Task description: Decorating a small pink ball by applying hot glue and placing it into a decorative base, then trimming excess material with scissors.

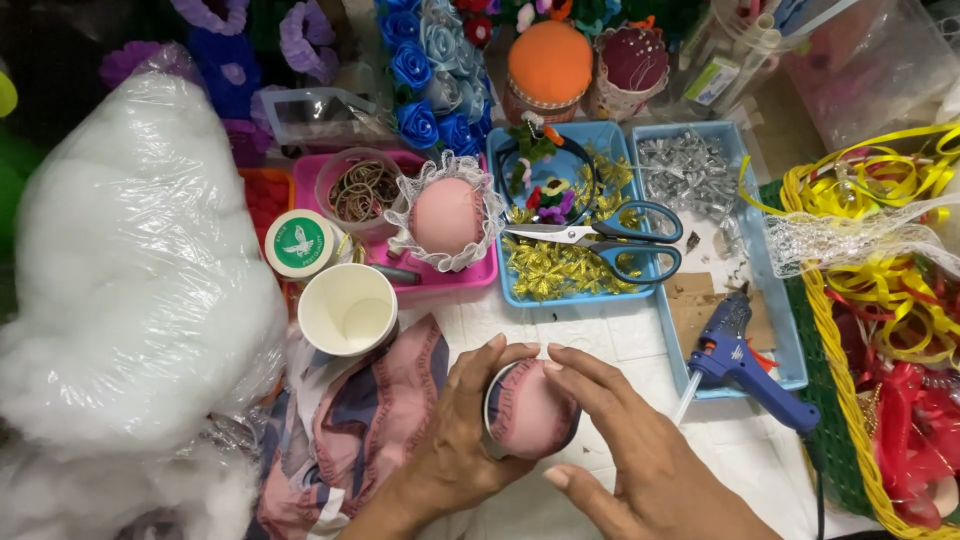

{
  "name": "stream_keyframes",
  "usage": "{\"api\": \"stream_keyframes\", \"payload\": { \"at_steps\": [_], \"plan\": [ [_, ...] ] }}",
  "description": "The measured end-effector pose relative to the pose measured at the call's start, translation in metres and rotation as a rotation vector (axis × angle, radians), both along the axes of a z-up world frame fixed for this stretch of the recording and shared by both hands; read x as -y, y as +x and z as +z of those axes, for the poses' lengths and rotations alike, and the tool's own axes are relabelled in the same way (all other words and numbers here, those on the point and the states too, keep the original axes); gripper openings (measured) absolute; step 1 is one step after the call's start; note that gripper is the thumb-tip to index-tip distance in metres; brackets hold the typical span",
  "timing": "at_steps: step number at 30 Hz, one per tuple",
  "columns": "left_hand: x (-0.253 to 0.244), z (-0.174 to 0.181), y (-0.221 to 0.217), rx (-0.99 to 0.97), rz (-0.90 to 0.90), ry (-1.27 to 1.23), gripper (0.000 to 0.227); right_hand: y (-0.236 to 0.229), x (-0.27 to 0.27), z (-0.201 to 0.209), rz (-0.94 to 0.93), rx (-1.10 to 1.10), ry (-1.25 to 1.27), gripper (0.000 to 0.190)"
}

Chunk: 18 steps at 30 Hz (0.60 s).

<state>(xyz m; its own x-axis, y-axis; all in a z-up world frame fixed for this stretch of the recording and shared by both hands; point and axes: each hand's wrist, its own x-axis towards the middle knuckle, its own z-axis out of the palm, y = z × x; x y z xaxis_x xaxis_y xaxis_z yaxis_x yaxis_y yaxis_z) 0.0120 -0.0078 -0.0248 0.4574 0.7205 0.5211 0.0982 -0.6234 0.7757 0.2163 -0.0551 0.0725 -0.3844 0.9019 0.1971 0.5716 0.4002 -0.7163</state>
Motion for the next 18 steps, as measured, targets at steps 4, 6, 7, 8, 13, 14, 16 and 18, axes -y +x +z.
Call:
{"api": "stream_keyframes", "payload": {
  "at_steps": [4,6,7,8,13,14,16,18],
  "plan": [
    [0.003,0.001,0.003,-0.056,0.009,0.042,0.099,-0.007,0.000,-0.010,0.010,0.003,0.033,0.075],
    [0.003,0.002,0.004,-0.049,0.007,0.048,0.096,-0.011,0.001,-0.015,-0.030,0.095,0.064,0.081],
    [0.004,-0.001,0.005,-0.048,0.009,0.048,0.096,-0.014,0.000,-0.016,-0.029,0.095,0.064,0.081],
    [0.006,-0.004,0.006,-0.066,0.011,0.043,0.092,-0.016,0.000,-0.017,-0.049,0.134,0.113,0.080],
    [0.006,-0.006,0.009,-0.046,0.039,0.125,0.083,-0.018,-0.002,-0.019,-0.088,0.092,0.087,0.071],
    [0.006,-0.004,0.009,-0.025,0.036,0.117,0.081,-0.017,-0.003,-0.021,-0.079,0.070,0.085,0.068],
    [0.005,-0.004,0.010,-0.002,0.031,0.111,0.083,-0.016,-0.004,-0.023,-0.072,0.051,0.084,0.065],
    [0.004,-0.006,0.010,-0.008,0.032,0.120,0.084,-0.015,-0.004,-0.025,-0.071,0.026,0.089,0.056]
  ]
}}
